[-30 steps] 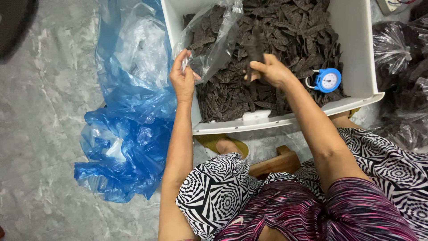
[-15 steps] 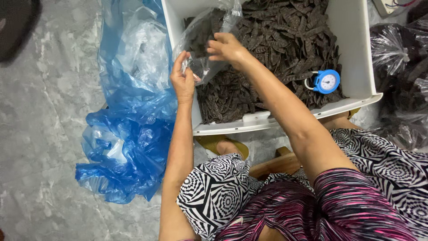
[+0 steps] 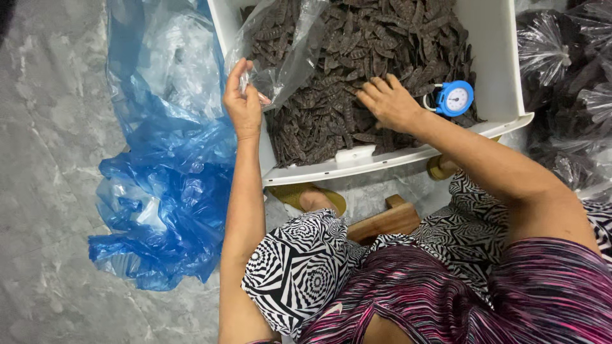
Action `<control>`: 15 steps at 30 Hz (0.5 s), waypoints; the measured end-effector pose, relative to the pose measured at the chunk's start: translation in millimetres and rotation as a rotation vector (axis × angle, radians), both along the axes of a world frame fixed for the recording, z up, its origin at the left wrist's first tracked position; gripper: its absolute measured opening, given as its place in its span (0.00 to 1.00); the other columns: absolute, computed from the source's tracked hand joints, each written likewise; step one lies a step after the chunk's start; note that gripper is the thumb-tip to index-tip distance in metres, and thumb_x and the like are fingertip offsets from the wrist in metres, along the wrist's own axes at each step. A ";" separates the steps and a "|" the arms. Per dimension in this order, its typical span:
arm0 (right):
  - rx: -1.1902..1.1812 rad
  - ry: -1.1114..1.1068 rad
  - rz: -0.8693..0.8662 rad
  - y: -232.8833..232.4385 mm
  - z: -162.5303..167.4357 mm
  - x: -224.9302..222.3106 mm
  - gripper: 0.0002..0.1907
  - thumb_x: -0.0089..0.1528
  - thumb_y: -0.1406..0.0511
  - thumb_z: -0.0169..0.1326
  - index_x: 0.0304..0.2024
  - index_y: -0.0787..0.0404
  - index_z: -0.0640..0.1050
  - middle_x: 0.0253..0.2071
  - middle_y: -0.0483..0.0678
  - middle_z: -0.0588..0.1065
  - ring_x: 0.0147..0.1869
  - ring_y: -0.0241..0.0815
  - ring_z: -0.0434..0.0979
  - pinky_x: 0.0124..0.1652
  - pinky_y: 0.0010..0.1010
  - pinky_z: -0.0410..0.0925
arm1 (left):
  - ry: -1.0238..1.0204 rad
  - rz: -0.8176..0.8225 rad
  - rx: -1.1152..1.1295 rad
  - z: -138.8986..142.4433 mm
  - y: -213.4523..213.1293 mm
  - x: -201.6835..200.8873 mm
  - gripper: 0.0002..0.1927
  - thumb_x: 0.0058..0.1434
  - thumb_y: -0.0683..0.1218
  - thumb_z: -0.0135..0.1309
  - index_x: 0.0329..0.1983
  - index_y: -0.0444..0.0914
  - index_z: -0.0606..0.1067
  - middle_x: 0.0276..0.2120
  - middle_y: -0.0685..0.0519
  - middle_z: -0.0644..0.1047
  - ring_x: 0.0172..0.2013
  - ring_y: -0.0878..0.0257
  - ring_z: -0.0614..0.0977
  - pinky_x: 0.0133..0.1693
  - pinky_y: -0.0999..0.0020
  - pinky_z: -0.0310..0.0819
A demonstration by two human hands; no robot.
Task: The person sits on the floor in front of a large white bin filled with dark dried food strips. They open a clear plastic bag, place strips into it one at a time by hand, hang the bag on a blue spring scale to check the weight, then continue adding strips and tie the filled bag closed.
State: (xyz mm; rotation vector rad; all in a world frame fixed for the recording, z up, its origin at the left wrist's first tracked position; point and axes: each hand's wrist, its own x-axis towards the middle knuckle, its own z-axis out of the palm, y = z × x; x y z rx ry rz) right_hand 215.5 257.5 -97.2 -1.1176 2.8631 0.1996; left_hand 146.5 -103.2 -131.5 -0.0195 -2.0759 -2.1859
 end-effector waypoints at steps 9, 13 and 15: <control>-0.001 0.092 -0.083 -10.8 -54.1 -10.3 0.11 0.59 0.63 0.65 0.44 0.55 0.82 0.44 0.46 0.74 0.58 0.47 0.71 0.71 0.57 0.52 | 0.019 -0.015 0.014 7.4 -2.6 1.9 0.28 0.66 0.28 0.39 0.70 0.32 0.68 0.62 0.41 0.76 0.31 0.64 0.83 0.31 0.70 0.83; -0.468 -0.050 -0.212 -3.9 -45.1 -28.8 0.05 0.61 0.66 0.60 0.39 0.58 0.81 0.40 0.49 0.77 0.54 0.51 0.75 0.67 0.58 0.57 | 0.002 0.005 -0.025 10.4 -1.1 1.6 0.29 0.63 0.29 0.38 0.69 0.32 0.68 0.61 0.41 0.76 0.27 0.66 0.82 0.28 0.72 0.82; -0.701 -0.156 -0.195 7.3 -31.9 -37.5 0.08 0.62 0.69 0.58 0.44 0.59 0.80 0.43 0.48 0.79 0.53 0.50 0.77 0.65 0.56 0.64 | 0.001 -0.009 -0.008 9.0 -1.6 3.4 0.29 0.64 0.29 0.38 0.69 0.32 0.68 0.61 0.41 0.76 0.27 0.66 0.82 0.29 0.72 0.82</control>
